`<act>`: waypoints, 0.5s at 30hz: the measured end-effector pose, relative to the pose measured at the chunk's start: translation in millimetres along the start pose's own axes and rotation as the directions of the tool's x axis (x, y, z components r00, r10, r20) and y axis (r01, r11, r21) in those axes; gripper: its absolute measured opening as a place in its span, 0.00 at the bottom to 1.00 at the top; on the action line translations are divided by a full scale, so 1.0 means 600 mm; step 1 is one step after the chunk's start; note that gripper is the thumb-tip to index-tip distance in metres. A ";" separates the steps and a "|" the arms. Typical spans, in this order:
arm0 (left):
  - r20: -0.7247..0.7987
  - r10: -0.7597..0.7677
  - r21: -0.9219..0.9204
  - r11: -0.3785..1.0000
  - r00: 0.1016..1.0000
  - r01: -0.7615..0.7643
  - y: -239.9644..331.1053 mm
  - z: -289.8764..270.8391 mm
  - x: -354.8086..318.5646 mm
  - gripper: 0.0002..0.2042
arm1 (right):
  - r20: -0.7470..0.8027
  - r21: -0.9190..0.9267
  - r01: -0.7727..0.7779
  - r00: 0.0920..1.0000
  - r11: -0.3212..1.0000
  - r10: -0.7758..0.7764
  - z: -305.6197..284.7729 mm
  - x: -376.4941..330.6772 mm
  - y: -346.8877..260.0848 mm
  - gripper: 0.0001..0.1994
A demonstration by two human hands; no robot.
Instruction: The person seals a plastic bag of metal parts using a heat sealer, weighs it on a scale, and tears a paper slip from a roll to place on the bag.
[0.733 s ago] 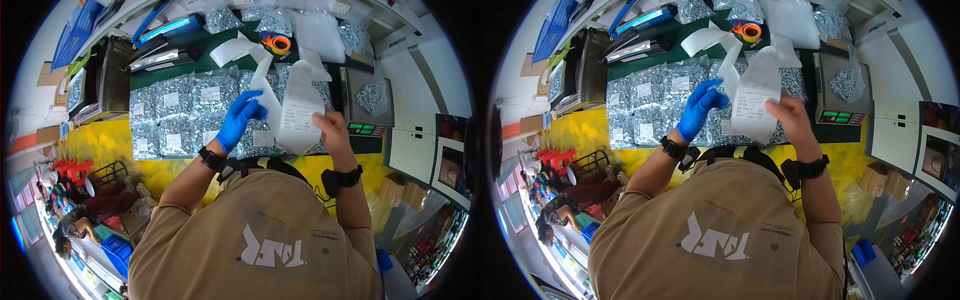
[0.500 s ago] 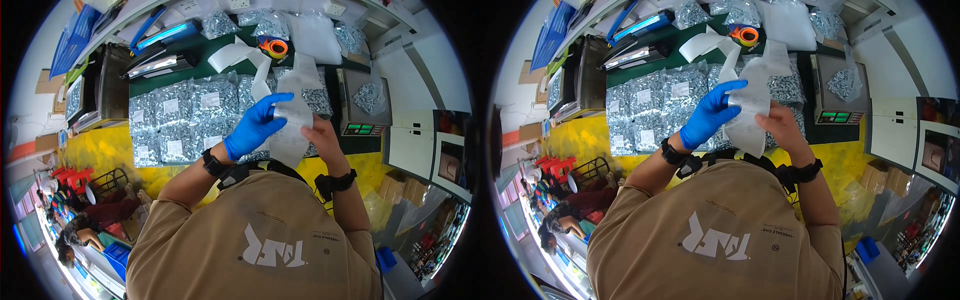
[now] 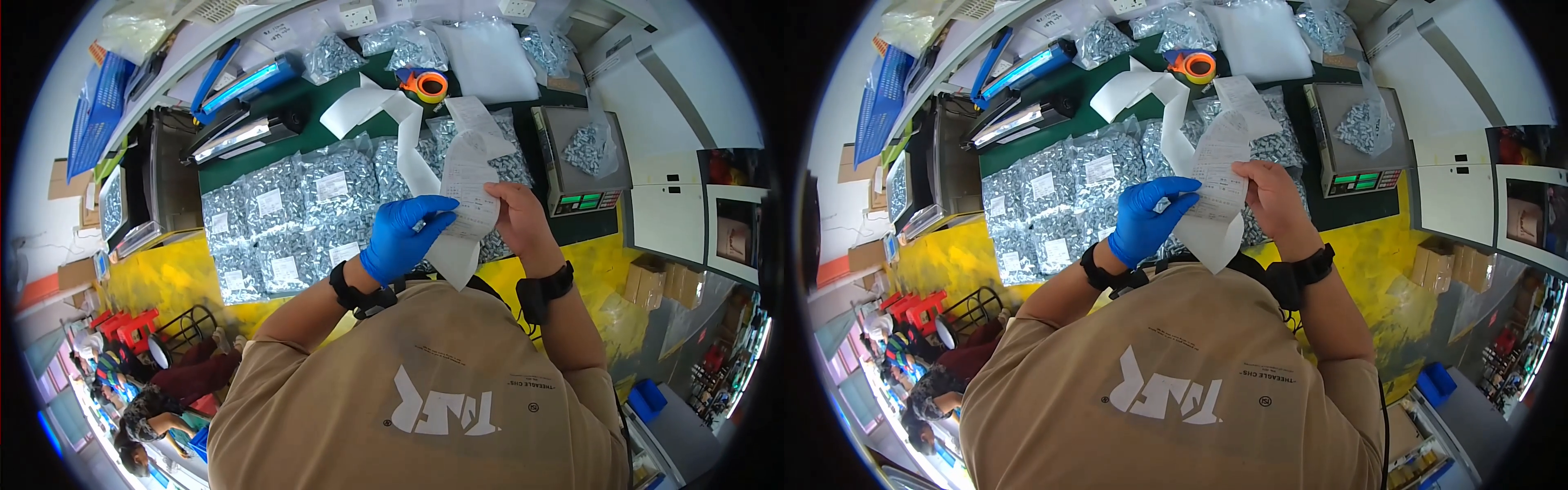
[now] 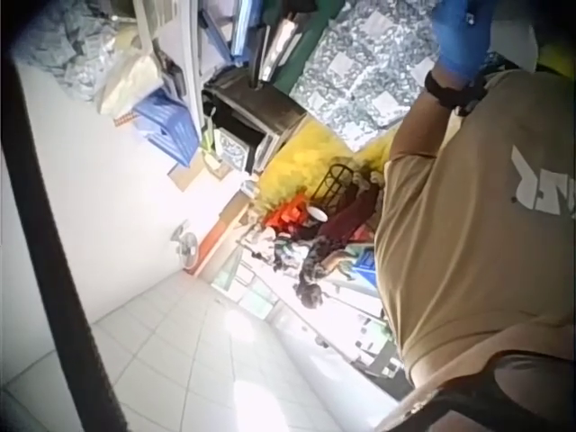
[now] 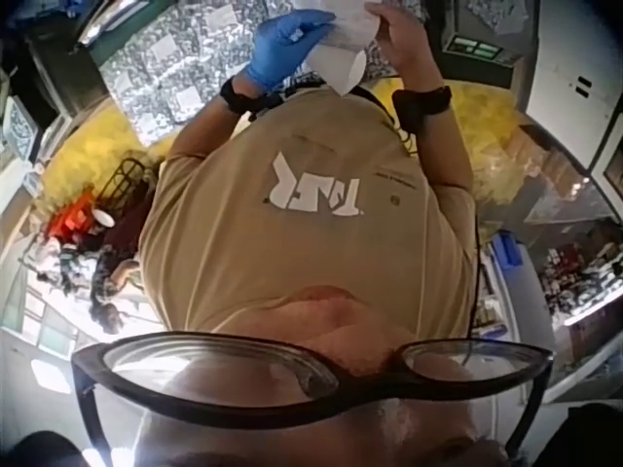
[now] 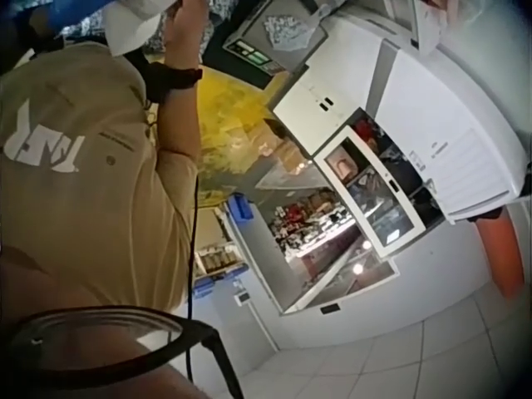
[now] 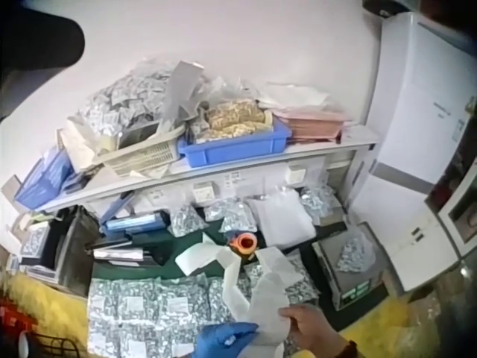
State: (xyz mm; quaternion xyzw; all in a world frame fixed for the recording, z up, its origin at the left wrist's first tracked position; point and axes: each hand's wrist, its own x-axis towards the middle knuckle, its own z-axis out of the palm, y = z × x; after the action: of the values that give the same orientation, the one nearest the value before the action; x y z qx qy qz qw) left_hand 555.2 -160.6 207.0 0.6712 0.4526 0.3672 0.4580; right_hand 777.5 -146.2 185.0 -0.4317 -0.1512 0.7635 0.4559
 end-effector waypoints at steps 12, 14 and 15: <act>-0.395 -0.287 -0.624 0.781 0.873 -0.025 -0.107 -0.106 0.065 0.06 | -0.244 0.141 0.521 0.842 0.842 -0.481 -0.051 0.014 -0.174 0.17; -0.466 -0.306 -0.527 0.849 0.830 0.018 -0.189 -0.117 0.048 0.06 | -0.485 0.124 0.626 0.715 0.770 -0.504 -0.025 -0.019 -0.239 0.20; -0.452 -0.345 -0.490 0.867 0.822 0.095 -0.233 -0.118 0.034 0.06 | -0.410 0.083 0.660 0.706 0.747 -0.578 -0.024 -0.033 -0.267 0.21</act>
State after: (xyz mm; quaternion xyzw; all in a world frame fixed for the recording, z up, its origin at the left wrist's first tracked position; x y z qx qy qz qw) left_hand 459.5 -97.7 98.0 0.3628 0.5401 0.5733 0.4980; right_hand 883.5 -78.6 286.8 -0.4324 -0.1154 0.4843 0.7518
